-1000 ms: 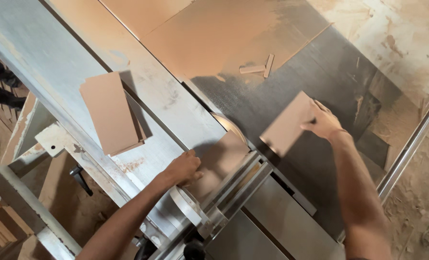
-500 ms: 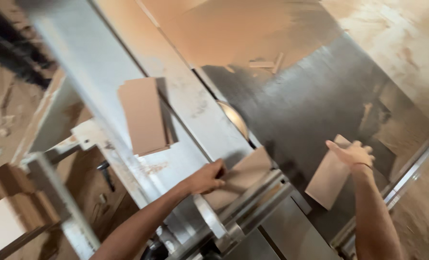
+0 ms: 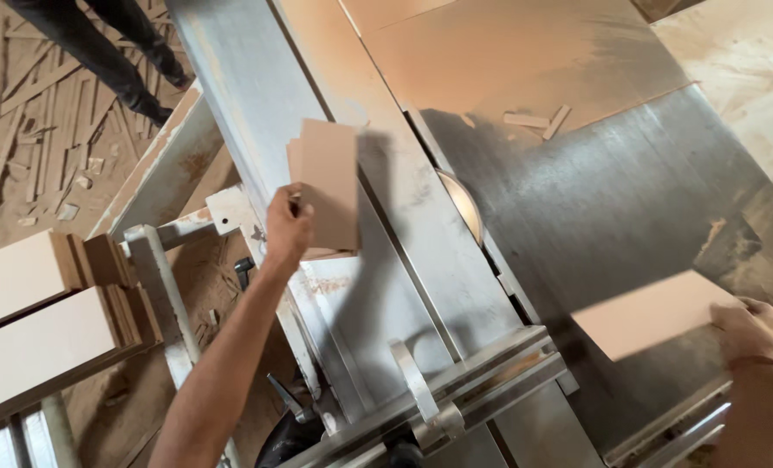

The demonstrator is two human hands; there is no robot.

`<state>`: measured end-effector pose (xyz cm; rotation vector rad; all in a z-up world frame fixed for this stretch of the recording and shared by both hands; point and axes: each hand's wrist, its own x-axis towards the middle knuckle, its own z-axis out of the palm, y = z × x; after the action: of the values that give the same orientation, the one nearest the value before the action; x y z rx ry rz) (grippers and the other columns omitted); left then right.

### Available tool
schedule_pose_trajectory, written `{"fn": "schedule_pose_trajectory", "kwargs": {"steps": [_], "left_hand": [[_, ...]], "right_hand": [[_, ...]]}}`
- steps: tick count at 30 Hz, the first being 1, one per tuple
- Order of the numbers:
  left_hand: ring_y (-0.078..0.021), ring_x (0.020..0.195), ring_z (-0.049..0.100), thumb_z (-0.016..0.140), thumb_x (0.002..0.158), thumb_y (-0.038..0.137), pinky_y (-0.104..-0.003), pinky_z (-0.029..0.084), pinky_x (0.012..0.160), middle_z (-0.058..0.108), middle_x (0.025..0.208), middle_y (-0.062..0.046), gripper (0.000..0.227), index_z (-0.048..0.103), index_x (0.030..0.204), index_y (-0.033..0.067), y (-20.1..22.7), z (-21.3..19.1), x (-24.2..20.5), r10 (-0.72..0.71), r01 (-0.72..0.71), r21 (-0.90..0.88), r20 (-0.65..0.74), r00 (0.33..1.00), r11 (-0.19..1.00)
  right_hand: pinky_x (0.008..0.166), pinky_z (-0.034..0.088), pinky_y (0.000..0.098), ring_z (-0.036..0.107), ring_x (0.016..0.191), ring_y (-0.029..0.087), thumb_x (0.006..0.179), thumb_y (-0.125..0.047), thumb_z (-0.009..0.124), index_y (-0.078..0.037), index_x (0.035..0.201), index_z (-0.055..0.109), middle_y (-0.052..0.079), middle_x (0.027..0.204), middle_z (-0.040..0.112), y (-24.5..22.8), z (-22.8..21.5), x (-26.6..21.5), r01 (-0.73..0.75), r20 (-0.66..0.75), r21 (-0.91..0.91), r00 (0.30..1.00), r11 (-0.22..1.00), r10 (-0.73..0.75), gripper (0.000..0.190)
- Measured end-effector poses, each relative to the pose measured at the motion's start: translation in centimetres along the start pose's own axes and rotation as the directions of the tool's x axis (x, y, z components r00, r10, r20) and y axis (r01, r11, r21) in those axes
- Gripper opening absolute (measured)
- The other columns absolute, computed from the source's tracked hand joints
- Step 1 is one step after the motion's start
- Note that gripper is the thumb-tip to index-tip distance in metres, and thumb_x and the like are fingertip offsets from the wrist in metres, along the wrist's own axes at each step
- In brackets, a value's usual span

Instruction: The person repeatedly feeds rectangular wooden boards through a table saw, guiding each piece with both hands and stacking the cut pieces on the table. The process is continuous and repetitive throughout the clip.

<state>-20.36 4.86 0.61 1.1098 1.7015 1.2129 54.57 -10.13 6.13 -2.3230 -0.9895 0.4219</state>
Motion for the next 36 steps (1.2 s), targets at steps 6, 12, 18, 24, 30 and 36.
{"fn": "schedule_pose_trajectory", "kwargs": {"steps": [6, 12, 18, 24, 30, 36], "left_hand": [[-0.0402, 0.098, 0.06, 0.067, 0.082, -0.006, -0.045, 0.053, 0.079, 0.057, 0.119, -0.031, 0.043, 0.061, 0.125, -0.0083, -2.0, 0.8, -0.7, 0.542, -0.411, 0.463, -0.192, 0.818, 0.785], [-0.0245, 0.09, 0.068, 0.064, 0.099, 0.006, -0.037, 0.057, 0.079, 0.068, 0.111, -0.012, 0.014, 0.069, 0.11, -0.0002, 0.2, 4.7, -8.2, 0.271, -0.297, 0.159, 0.165, 0.948, 0.942], [-0.0233, 0.099, 0.068, 0.067, 0.095, 0.018, -0.038, 0.056, 0.087, 0.068, 0.115, -0.015, 0.034, 0.065, 0.123, -0.0007, 1.8, 9.5, -13.7, 0.228, -0.28, -0.051, 0.725, 0.65, 0.959], [-0.0277, 0.095, 0.064, 0.067, 0.094, 0.033, -0.041, 0.053, 0.087, 0.063, 0.113, -0.016, 0.044, 0.064, 0.123, -0.0007, 2.4, 13.5, -15.1, -0.027, -0.348, 0.219, 0.876, 0.481, 0.911], [-0.0236, 0.096, 0.067, 0.068, 0.085, 0.032, -0.038, 0.056, 0.087, 0.063, 0.111, -0.012, 0.041, 0.071, 0.111, 0.0002, 2.6, 11.3, -14.5, -0.199, -0.308, 0.349, 0.881, 0.429, 0.885], [-0.0284, 0.098, 0.063, 0.067, 0.081, 0.033, -0.042, 0.053, 0.089, 0.059, 0.11, -0.014, 0.041, 0.07, 0.106, 0.0004, 3.5, 11.2, -13.9, -0.25, -0.38, 0.408, 0.882, 0.4, 0.83]], "right_hand": [[0.067, 0.065, 0.041, 0.072, 0.079, 0.025, 0.102, -0.008, 0.062, -0.001, 0.128, 0.057, 0.015, 0.099, 0.067, -0.4, 6.0, 0.8, -0.12, 0.176, 0.878, 0.981, 0.464, -0.079, 0.028], [0.061, 0.064, 0.0392, 0.069, 0.072, 0.022, 0.086, 0.005, 0.062, -0.009, 0.115, 0.06, 0.009, 0.089, 0.063, -5.4, 15.7, -3.5, -0.279, 0.308, 0.849, 0.951, 0.449, 0.009, 0.033], [0.072, 0.059, 0.0276, 0.067, 0.084, 0.012, 0.088, 0.006, 0.069, 0.0, 0.107, 0.072, 0.005, 0.095, 0.071, -9.4, 16.6, -11.8, -0.035, 0.304, 0.551, 0.939, 0.834, -0.162, 0.02], [0.073, 0.049, 0.0202, 0.061, 0.081, 0.004, 0.092, -0.004, 0.07, 0.001, 0.105, 0.074, 0.0, 0.091, 0.072, -8.5, 12.3, -15.9, 0.11, 0.163, 0.435, 0.967, 0.894, -0.198, 0.015], [0.073, 0.051, 0.0243, 0.061, 0.082, 0.01, 0.099, -0.007, 0.067, 0.001, 0.106, 0.074, 0.007, 0.094, 0.071, -5.9, 10.0, -23.8, 0.271, -0.089, 0.265, 0.963, 0.926, -0.256, 0.012], [0.087, 0.059, 0.0347, 0.071, 0.095, 0.025, 0.099, -0.006, 0.06, -0.004, 0.09, 0.067, 0.014, 0.098, 0.074, -10.0, 13.1, -32.6, 0.783, -0.21, -0.039, 0.601, 0.62, -0.772, 0.012]]}}
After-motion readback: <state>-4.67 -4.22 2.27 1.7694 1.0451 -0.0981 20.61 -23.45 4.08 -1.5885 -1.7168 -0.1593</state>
